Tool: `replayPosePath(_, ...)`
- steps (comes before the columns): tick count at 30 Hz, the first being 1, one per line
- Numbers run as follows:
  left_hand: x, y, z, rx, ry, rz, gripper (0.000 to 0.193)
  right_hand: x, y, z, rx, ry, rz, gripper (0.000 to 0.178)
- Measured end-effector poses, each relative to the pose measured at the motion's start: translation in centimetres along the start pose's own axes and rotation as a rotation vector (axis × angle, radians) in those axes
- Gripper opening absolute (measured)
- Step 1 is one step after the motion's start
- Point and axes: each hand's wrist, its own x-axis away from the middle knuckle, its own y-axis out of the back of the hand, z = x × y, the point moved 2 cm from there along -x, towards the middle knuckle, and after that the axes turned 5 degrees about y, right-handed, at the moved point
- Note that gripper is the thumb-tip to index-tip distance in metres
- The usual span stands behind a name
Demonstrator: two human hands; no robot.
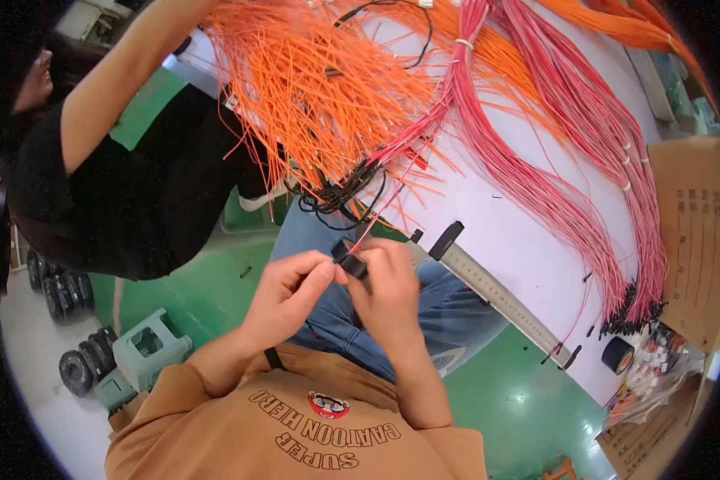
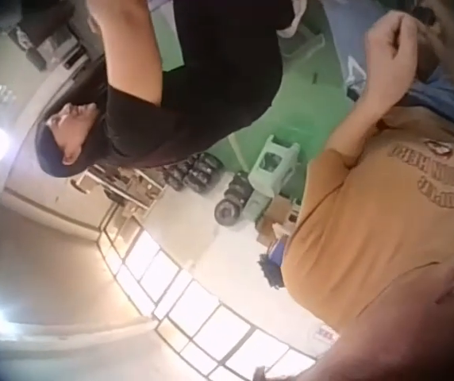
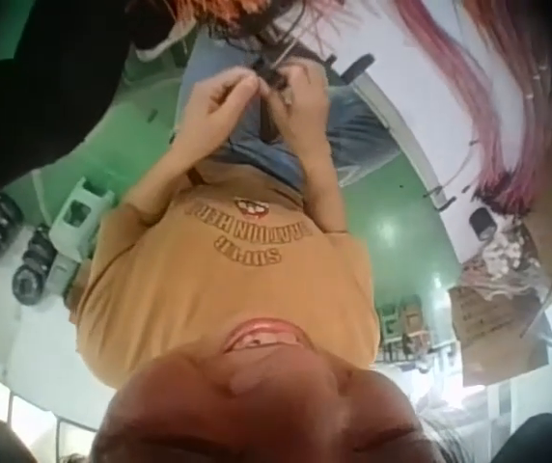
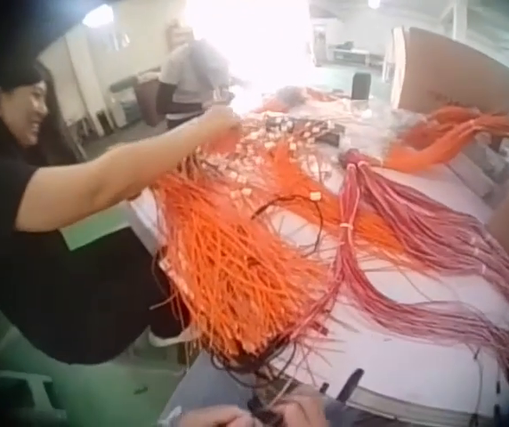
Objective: Measuring wires with a ruler and attaching connectors and tape to assemble wire harnesses.
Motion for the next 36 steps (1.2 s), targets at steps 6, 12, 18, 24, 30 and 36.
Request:
replayPosePath(6,1.3,-2.2,0.0,-0.416,-0.326,-0.260,0.015,-3.4,2.7,1.5,0.198,-0.008,-0.081,0.033)
replayPosePath(12,1.0,-0.6,-0.9,-0.068,-0.129,-0.050,0.016,0.0,3.1,1.5,-0.138,-0.158,-0.062,0.040)
replayPosePath(18,0.5,-1.3,-0.7,0.223,0.039,0.086,0.022,-0.1,0.7,0.1,-0.253,-0.125,0.097,0.030)
replayPosePath(24,-0.8,-0.4,-0.6,0.078,0.036,-0.030,0.020,-0.7,4.8,0.4,0.062,0.003,-0.029,0.017)
replayPosePath(30,0.2,-1.9,-0.4,-0.080,-0.104,-0.070,0.019,-5.8,3.7,2.0,0.213,0.042,-0.082,0.020)
replayPosePath(36,0.4,-2.5,-1.3,0.370,0.208,0.182,0.018,-0.6,4.9,0.9,-0.067,-0.152,0.027,0.039)
